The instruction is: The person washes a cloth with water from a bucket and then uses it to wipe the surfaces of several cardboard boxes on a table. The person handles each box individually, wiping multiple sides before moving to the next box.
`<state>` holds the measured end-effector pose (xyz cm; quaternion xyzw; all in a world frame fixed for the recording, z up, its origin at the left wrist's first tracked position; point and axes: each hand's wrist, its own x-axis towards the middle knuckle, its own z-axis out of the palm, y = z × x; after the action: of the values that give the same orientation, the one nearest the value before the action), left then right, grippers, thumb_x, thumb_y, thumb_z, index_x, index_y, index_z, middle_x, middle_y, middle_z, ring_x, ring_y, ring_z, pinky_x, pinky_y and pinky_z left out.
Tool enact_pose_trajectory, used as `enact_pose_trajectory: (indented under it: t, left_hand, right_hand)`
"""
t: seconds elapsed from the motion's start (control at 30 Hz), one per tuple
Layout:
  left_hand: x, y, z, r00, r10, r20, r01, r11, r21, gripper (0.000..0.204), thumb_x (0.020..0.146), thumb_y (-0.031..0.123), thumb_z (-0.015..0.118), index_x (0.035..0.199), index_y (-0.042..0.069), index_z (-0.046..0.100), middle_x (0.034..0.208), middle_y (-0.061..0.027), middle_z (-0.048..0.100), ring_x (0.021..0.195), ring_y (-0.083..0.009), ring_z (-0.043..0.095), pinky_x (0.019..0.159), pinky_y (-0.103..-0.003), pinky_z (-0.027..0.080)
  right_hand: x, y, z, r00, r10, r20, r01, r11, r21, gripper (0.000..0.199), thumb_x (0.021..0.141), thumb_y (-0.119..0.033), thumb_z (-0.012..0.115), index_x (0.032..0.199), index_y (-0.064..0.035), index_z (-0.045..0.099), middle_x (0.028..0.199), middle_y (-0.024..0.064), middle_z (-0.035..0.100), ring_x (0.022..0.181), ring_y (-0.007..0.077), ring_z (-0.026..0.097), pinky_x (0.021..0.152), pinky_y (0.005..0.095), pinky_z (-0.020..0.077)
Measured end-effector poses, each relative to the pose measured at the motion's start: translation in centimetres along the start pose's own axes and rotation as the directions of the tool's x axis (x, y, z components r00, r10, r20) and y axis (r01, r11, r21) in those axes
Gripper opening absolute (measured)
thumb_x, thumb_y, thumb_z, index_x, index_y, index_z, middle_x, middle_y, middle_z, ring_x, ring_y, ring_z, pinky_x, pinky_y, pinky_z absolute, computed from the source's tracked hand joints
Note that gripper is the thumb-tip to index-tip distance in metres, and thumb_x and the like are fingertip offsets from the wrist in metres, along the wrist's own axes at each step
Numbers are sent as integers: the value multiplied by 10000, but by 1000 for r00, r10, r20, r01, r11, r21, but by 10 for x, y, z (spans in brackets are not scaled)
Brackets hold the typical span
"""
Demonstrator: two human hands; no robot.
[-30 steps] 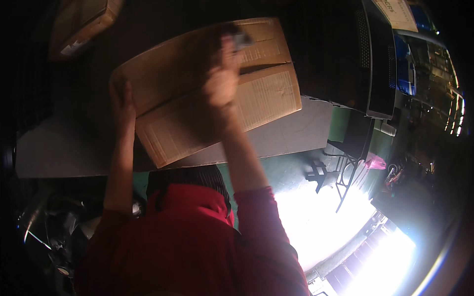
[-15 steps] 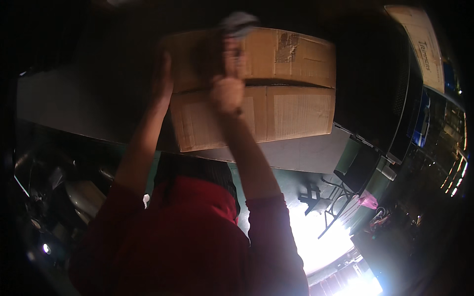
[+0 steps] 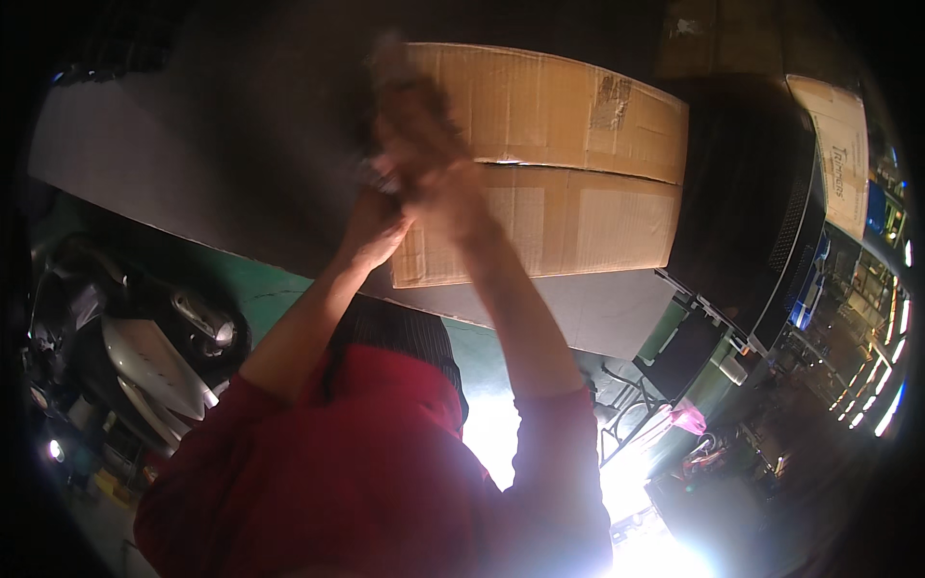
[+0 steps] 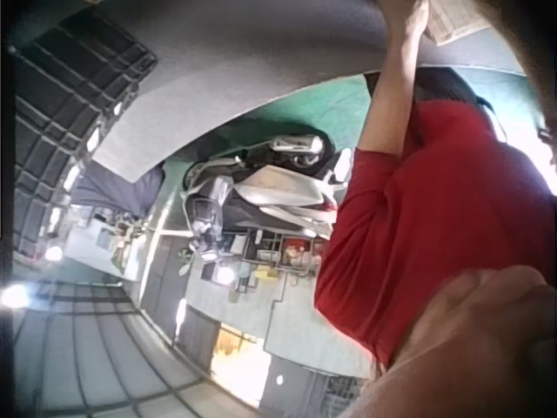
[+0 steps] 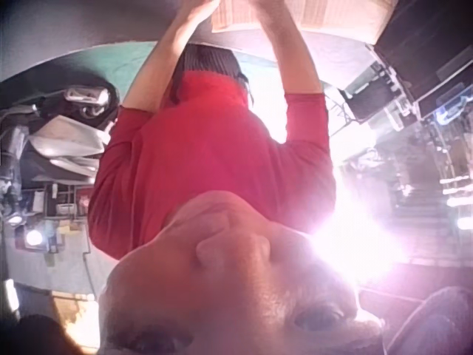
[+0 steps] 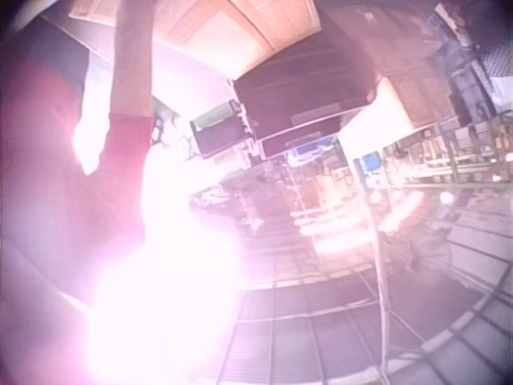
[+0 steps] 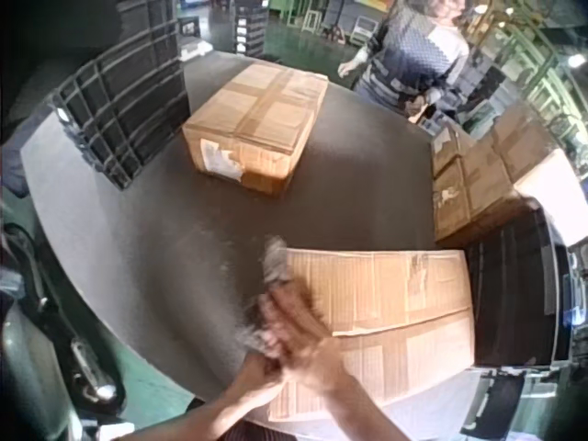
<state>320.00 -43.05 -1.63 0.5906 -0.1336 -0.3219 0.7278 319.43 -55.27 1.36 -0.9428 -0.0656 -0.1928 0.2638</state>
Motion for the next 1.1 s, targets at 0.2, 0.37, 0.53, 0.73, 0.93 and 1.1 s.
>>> enact_pose_trajectory:
  t: [0.2, 0.37, 0.53, 0.73, 0.93, 1.1]
  left_hand:
    - [-1, 4, 14, 997, 67, -41, -58, 981, 187, 766, 866, 48, 543, 1443, 43, 39, 939, -53, 503, 799, -128, 477, 721, -273, 439]
    - [-2, -27, -11, 989, 125, -80, -104, 970, 221, 606, 958, 272, 424, 1424, -18, 167, 1474, -196, 227, 1369, -287, 208, 1111, -366, 168]
    - [3, -9, 5, 962, 84, -261, -32, 980, 196, 559, 968, 299, 462, 1370, -35, 265, 1327, -160, 424, 1238, -240, 379, 1048, -354, 267]
    - [3, 17, 20, 958, -39, -286, 86, 984, 154, 479, 972, 270, 444, 1343, -11, 332, 1289, -142, 457, 1193, -209, 415, 1021, -346, 301]
    - [1, -6, -8, 945, -165, -284, 196, 977, 86, 583, 954, 377, 458, 1380, 8, 311, 1372, -141, 388, 1268, -236, 359, 1051, -355, 280]
    - [1, 4, 2, 958, -163, -234, 193, 975, 109, 657, 936, 424, 471, 1401, 9, 262, 1419, -153, 325, 1298, -248, 332, 1062, -369, 271]
  right_hand:
    - [51, 62, -7, 962, 247, -117, -255, 965, -58, 226, 787, -128, 626, 999, -51, 635, 1093, 110, 594, 1162, 297, 511, 972, 501, 398]
    - [-44, -13, -12, 949, 185, -255, -232, 959, -166, 333, 765, -129, 596, 1092, -67, 618, 1310, 107, 503, 1196, 299, 497, 1063, 514, 307]
    - [-175, 141, -124, 966, 215, -143, -127, -84, -988, 425, 923, -332, 444, 1305, -147, 471, 1326, 30, 499, 896, 141, 539, 769, 277, 439]
    - [-130, 18, -43, 862, 433, -263, -504, 681, -532, 507, 874, -284, 452, 1367, -172, 413, 1371, 125, 423, 1083, 185, 487, 879, 392, 425]
    - [-138, 10, -65, 908, 378, -180, -414, 872, -259, 533, 811, -137, 492, 1339, -91, 435, 1361, 178, 412, 1220, 262, 454, 1027, 454, 358]
    - [-181, 91, -163, 600, 509, -618, -799, 420, -430, 338, 869, -121, 490, 1188, -27, 546, 1247, 176, 524, 1138, 321, 520, 938, 429, 440]
